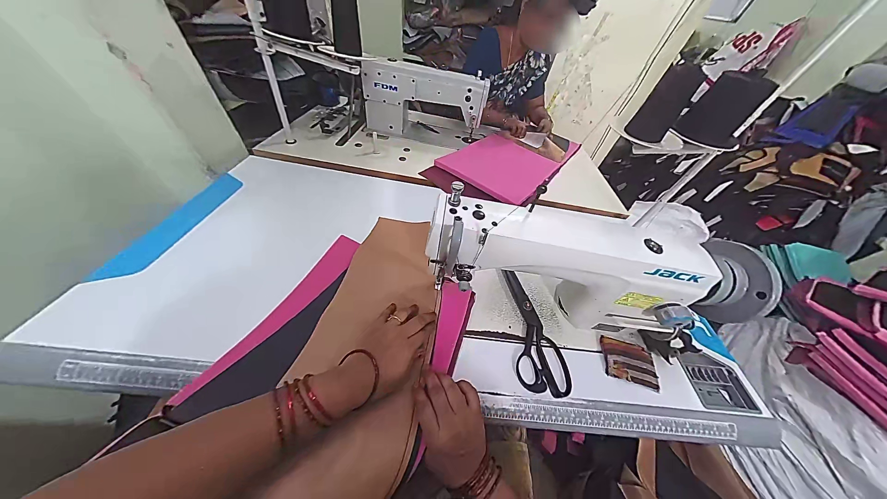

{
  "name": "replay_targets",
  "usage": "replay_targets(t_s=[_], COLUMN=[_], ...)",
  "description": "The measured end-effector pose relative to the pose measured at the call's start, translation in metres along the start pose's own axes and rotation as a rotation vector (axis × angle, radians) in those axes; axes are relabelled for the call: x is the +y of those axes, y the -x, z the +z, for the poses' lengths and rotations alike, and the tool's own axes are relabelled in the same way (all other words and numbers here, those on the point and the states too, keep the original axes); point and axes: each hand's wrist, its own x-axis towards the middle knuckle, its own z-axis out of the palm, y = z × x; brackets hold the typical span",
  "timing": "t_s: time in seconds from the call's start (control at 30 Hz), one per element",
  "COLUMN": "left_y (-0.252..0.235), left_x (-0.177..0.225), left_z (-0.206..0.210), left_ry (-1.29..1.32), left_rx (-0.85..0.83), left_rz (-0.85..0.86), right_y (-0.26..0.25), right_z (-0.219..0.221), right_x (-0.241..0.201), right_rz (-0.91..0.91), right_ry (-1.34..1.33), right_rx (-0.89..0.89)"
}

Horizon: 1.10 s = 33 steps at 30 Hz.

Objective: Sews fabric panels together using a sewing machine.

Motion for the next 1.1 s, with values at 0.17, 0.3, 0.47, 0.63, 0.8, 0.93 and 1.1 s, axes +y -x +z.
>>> replay_targets(t_s=[0.17, 0.3, 0.47, 0.63, 0.8, 0.93, 1.1], left_y=[-0.013, -0.021, -0.029, -0.039, -0.040, -0.035, -0.040], left_x=[0.014, 0.012, 0.007, 0.000, 0.004, -0.001, 0.012], left_z=[-0.030, -0.035, -0.035, -0.036, -0.036, -0.030, -0.047], left_ry=[-0.099, -0.121, -0.101, -0.086, -0.131, -0.106, -0.178], left_rx=[-0.216, -0.246, -0.183, -0.132, -0.066, 0.131, -0.122], left_rz=[-0.041, -0.061, -0.061, -0.052, -0.091, 0.055, -0.056], right_y=[-0.005, -0.010, -0.019, -0.027, -0.032, -0.041, -0.054], right_z=[-0.001, 0.002, 0.008, 0.020, 0.021, 0.019, 0.017], right_x=[0.002, 0.004, 0.012, 0.021, 0.026, 0.031, 0.041], right_rz=[0.030, 0.044, 0.064, 0.093, 0.099, 0.132, 0.173], right_ry=[-0.027, -0.016, -0.053, -0.093, -0.098, -0.145, -0.214], right_rx=[-0.008, -0.021, -0.018, -0.009, -0.117, -0.194, -0.296])
